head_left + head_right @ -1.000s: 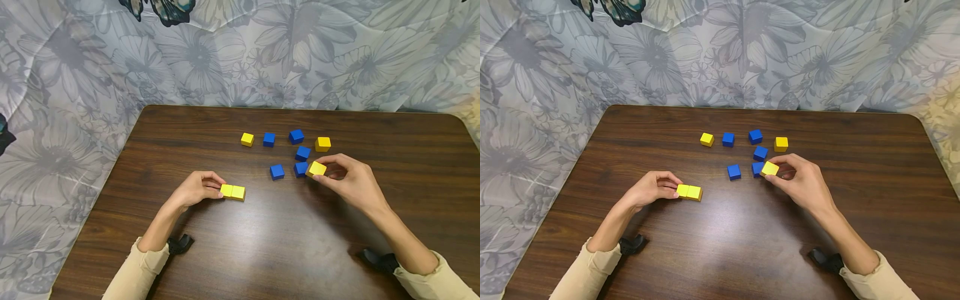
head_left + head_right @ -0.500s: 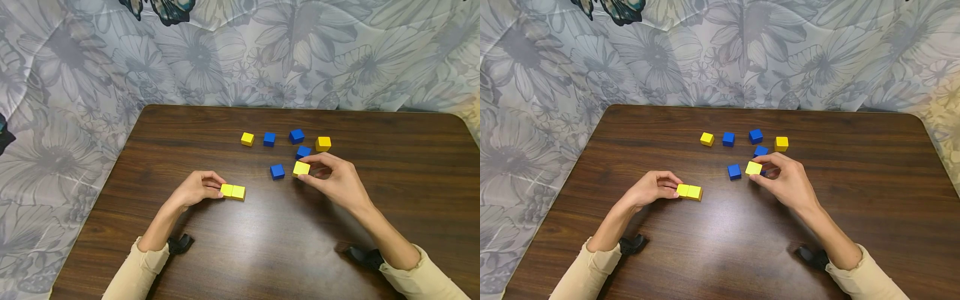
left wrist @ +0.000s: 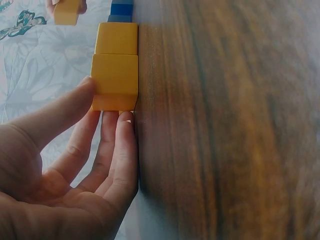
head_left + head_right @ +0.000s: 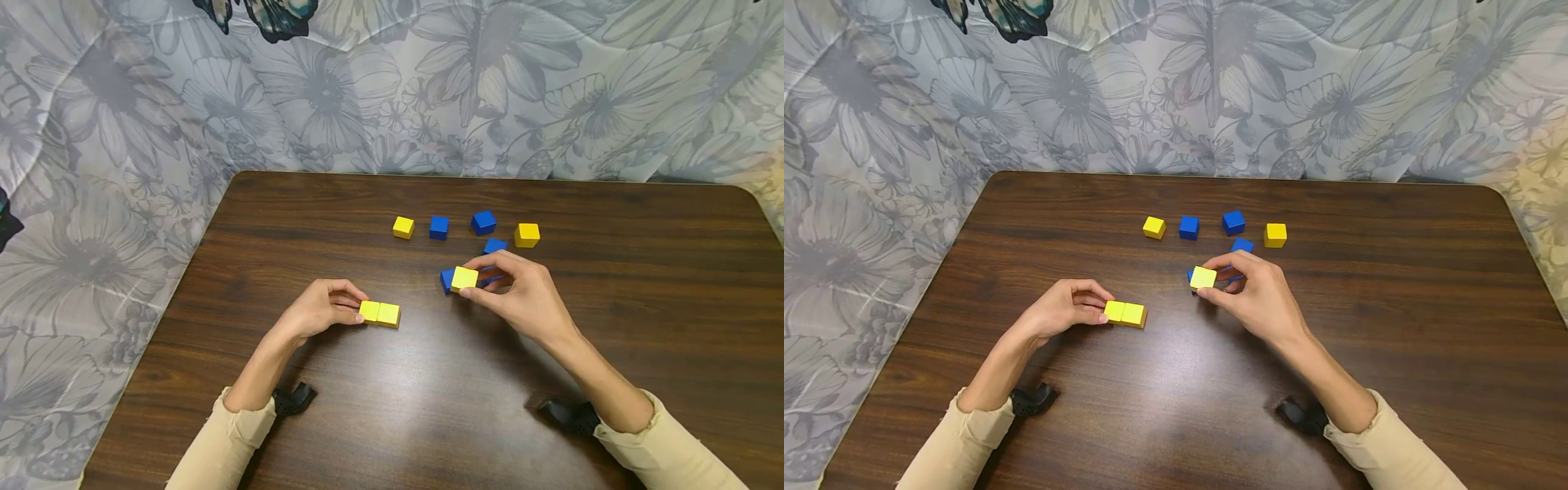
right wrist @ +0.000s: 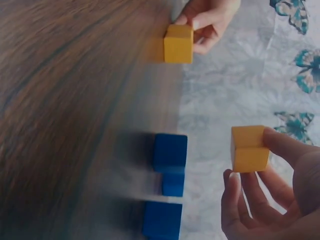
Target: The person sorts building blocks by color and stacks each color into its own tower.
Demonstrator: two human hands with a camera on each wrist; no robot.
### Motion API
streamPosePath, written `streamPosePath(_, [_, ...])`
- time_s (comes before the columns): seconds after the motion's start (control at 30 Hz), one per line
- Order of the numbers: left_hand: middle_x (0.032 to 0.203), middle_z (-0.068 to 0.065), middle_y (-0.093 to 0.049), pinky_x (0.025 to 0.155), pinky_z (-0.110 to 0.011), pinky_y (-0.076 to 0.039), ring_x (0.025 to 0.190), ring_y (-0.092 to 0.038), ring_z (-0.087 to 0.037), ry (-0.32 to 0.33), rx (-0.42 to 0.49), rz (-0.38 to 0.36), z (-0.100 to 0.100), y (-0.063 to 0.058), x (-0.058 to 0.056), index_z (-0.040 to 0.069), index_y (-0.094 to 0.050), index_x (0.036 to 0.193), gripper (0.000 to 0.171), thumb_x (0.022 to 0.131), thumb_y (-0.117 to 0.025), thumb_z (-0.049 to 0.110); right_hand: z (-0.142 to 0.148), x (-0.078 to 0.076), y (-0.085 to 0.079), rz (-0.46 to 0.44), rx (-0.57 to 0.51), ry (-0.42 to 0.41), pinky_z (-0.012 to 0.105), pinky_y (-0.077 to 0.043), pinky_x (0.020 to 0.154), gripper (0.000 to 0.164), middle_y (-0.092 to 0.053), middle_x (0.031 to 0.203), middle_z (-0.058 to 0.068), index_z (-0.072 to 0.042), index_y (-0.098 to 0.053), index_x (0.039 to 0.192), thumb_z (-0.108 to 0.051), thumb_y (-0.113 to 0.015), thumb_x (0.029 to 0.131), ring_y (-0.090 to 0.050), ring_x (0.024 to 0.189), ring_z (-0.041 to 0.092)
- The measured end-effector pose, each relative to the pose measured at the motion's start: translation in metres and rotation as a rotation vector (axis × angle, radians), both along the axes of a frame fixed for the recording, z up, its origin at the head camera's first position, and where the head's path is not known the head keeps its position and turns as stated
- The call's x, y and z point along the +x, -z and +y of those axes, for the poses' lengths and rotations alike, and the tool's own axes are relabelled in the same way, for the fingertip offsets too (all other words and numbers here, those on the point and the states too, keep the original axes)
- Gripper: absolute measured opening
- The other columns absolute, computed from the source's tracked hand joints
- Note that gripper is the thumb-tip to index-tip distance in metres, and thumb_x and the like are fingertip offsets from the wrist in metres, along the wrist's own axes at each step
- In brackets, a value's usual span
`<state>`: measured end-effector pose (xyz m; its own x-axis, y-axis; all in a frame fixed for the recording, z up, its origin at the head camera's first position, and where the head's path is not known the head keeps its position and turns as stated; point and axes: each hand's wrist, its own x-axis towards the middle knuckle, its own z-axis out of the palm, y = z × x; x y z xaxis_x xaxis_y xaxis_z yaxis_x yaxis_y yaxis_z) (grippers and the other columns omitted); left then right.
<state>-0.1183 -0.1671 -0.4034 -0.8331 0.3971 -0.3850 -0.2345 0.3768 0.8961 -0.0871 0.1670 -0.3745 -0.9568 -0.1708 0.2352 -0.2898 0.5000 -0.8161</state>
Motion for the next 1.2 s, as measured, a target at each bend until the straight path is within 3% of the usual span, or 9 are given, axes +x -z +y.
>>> streamPosePath(0.4, [0.108, -0.015, -0.07, 0.076, -0.029, -0.056, 0.094, -0.067, -0.022, -0.002, -0.012, -0.003, 0.001, -0.001, 0.001, -0.002, -0.069, 0.11, 0.03, 0.081, -0.076, -0.007, -0.02, -0.003, -0.001, -0.029, -0.036, -0.054, 0.023, -0.056, 0.069, 0.029, -0.069, 0.097, -0.009, -0.019, -0.074, 0.101, -0.021, -0.088, 0.077, -0.067, 0.079, 0.008])
streamPosePath(0.67, [0.109, -0.015, -0.07, 0.077, -0.029, -0.057, 0.095, -0.067, -0.022, 0.0, -0.011, 0.007, -0.001, -0.002, 0.002, -0.003, -0.069, 0.11, 0.03, 0.082, -0.077, -0.007, -0.039, -0.005, -0.001, -0.025, 0.003, -0.107, 0.028, -0.056, 0.068, 0.029, -0.069, 0.096, -0.009, -0.017, -0.075, 0.101, -0.022, -0.088, 0.076, -0.066, 0.078, 0.011])
streamPosePath(0.93, [0.109, -0.016, -0.069, 0.077, -0.028, -0.057, 0.095, -0.067, -0.022, 0.004, -0.021, -0.003, 0.001, 0.0, 0.001, -0.003, -0.069, 0.11, 0.03, 0.082, -0.076, -0.007, -0.053, -0.005, 0.002, -0.01, 0.011, -0.114, 0.025, -0.055, 0.067, 0.029, -0.068, 0.093, -0.01, -0.018, -0.075, 0.098, -0.023, -0.09, 0.074, -0.064, 0.076, 0.01])
streamPosePath(1.2, [0.107, -0.014, -0.07, 0.077, -0.03, -0.057, 0.095, -0.067, -0.022, -0.005, -0.028, -0.012, 0.002, -0.002, 0.0, -0.001, -0.07, 0.11, 0.031, 0.081, -0.077, -0.008, -0.064, -0.006, 0.006, -0.069, -0.012, -0.102, 0.023, -0.057, 0.068, 0.03, -0.067, 0.095, -0.007, -0.015, -0.072, 0.099, -0.022, -0.089, 0.075, -0.069, 0.08, 0.011])
